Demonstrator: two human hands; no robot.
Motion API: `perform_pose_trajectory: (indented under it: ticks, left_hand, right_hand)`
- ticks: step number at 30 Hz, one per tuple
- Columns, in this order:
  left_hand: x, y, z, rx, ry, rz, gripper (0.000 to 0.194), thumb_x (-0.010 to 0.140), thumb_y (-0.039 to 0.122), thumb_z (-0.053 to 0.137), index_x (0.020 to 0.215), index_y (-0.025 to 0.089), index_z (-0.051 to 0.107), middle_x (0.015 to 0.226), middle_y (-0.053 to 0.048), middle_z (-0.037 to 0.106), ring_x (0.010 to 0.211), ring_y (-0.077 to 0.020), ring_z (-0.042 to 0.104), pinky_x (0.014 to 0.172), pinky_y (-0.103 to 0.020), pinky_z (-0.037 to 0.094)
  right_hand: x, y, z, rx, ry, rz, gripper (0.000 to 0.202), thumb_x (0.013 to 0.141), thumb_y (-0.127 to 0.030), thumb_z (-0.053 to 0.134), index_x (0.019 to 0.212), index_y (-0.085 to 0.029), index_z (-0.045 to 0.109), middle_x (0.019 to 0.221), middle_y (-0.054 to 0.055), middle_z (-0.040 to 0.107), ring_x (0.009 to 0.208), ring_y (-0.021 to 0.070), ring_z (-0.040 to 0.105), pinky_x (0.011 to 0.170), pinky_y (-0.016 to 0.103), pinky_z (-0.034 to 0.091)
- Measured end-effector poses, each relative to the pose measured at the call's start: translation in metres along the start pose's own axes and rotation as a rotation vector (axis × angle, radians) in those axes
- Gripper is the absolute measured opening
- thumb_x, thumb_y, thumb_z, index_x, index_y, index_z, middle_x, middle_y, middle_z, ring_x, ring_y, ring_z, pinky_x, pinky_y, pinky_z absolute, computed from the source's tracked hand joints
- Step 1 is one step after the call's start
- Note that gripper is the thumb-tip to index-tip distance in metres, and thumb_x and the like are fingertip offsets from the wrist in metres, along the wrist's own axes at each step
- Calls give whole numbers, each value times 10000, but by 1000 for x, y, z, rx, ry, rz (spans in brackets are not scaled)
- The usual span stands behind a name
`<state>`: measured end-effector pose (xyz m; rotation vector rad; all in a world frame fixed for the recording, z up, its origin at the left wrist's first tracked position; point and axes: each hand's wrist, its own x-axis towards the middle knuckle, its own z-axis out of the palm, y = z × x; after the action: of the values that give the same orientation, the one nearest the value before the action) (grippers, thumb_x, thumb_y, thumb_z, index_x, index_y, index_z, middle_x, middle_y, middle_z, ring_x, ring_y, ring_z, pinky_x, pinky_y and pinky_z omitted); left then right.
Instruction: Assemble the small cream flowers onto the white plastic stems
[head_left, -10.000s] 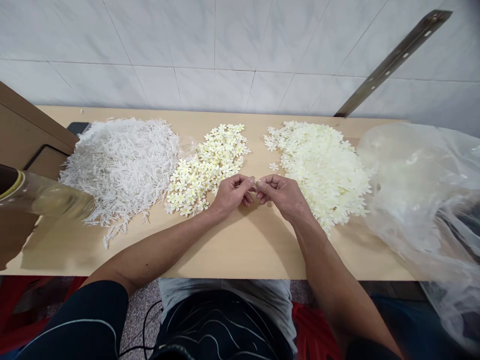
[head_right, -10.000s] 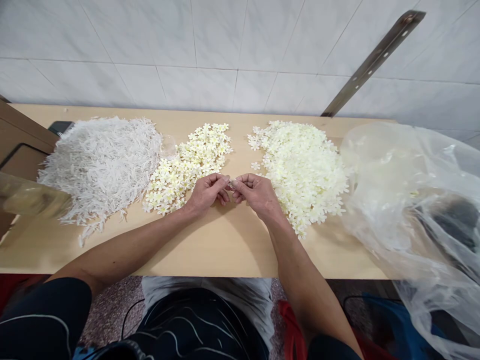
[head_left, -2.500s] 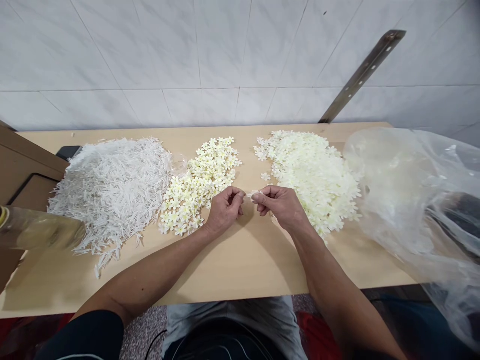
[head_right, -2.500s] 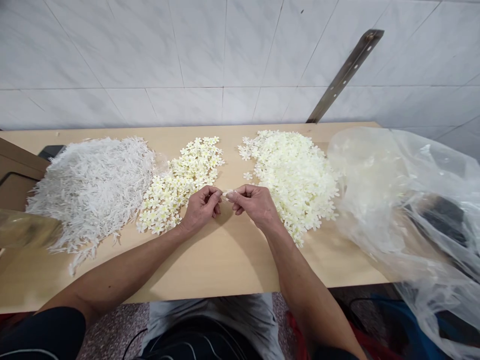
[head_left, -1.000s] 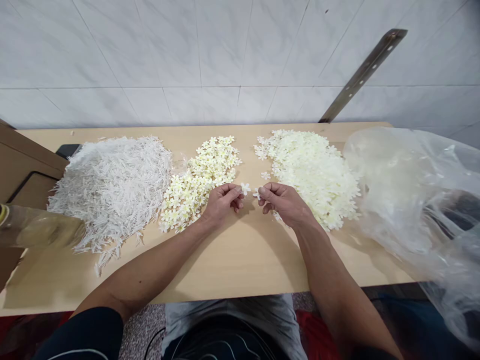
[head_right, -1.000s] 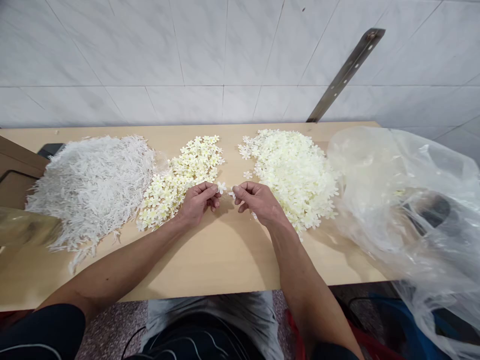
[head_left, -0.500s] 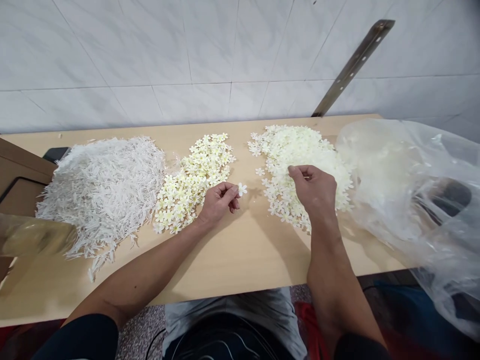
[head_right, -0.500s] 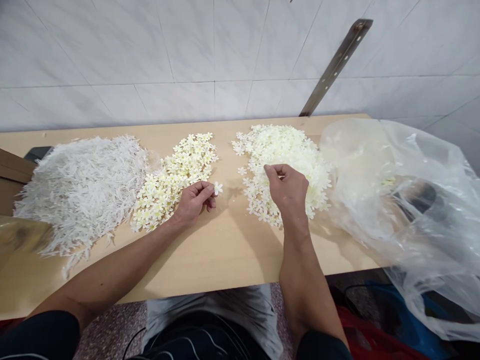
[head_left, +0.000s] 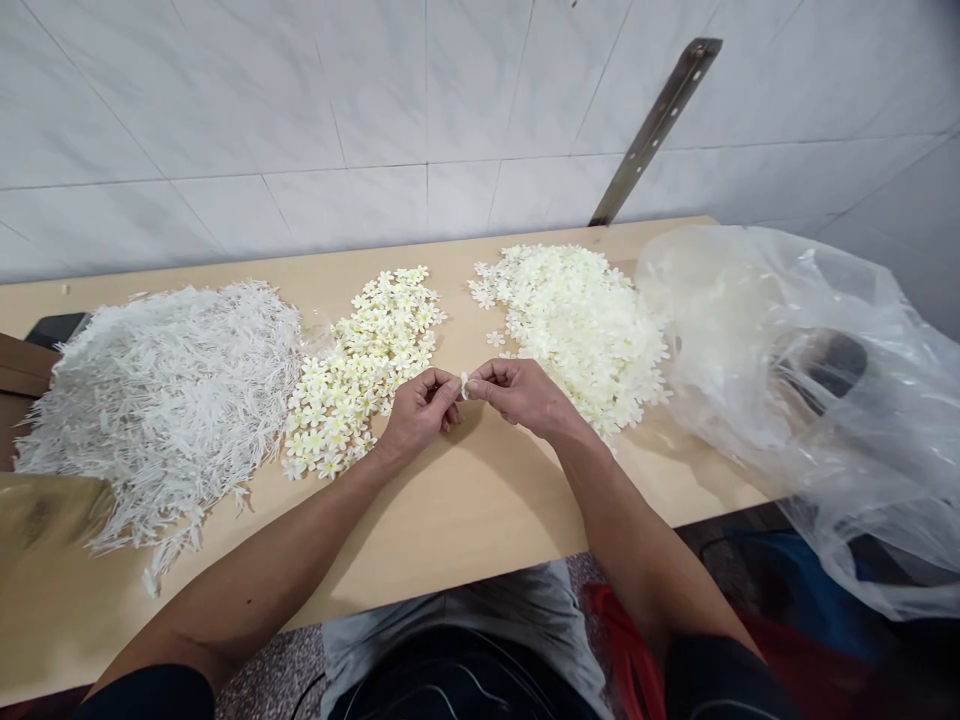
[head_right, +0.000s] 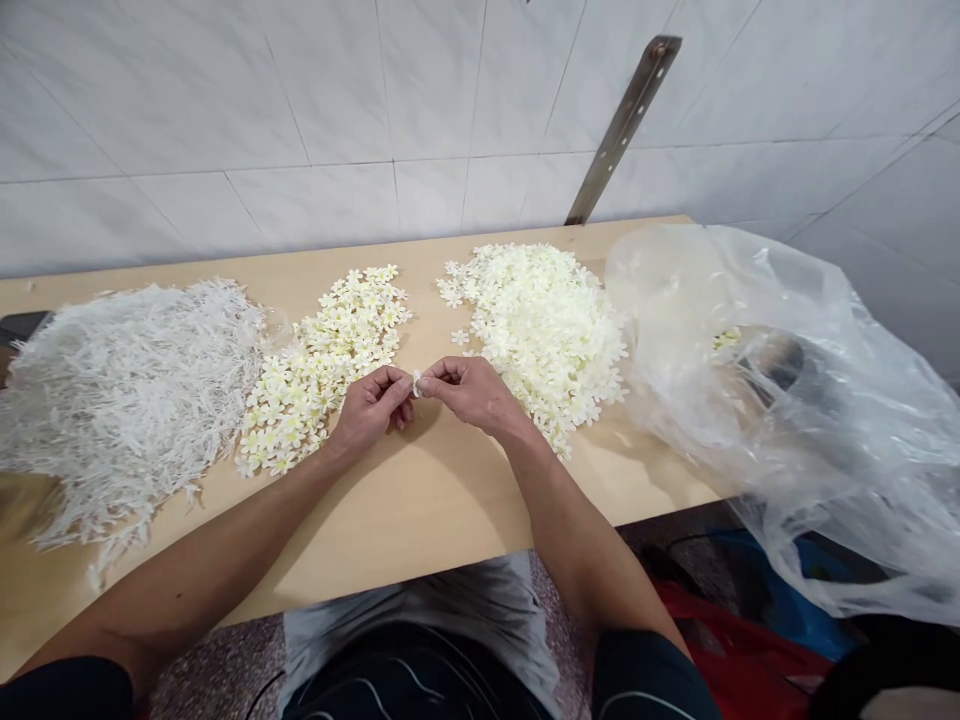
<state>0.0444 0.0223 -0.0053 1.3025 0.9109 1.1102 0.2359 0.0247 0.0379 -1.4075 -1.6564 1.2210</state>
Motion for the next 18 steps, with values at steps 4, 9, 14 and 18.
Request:
perform_pose_trajectory:
  ticks: [4,9,14,18]
  left_hand:
    - [0,-4,0,0,39,5,404,936,558,650,903,155,665,616,-10,649,477,-101,568,454,-206,435]
    - [-3,-4,3,22,33,-7,395,934,546,654,907,153,676,643,-8,642,505,-96,570,459,-198,431]
    - [-4,-6,2,31,10,-8,377,945,526,642,899,153,671,623,-3,626,505,-98,556,464,-197,421]
    - [-5,-6,3,95,16,30,320,952,477,633,899,165,681,614,1,620,512,-108,548,498,-213,428]
  right_hand:
    - [-1,1,-8,-1,69,19,370,858,-558,711,798,-193,729,527,-42,508,448,93,390,425,245,311]
    - [1,4,-36,155,542,-37,367,807,-549,776,790,-187,720,656,4,631,452,75,380,381,237,284]
    - [4,0,-53,713,721,-63,451,725,-573,850,961,-217,704,1090,74,750,578,79,522,386,199,382]
    - [2,-7,-26,621,394,39,465,730,-535,872,1014,-199,723,995,77,757,541,70,494,384,195,386]
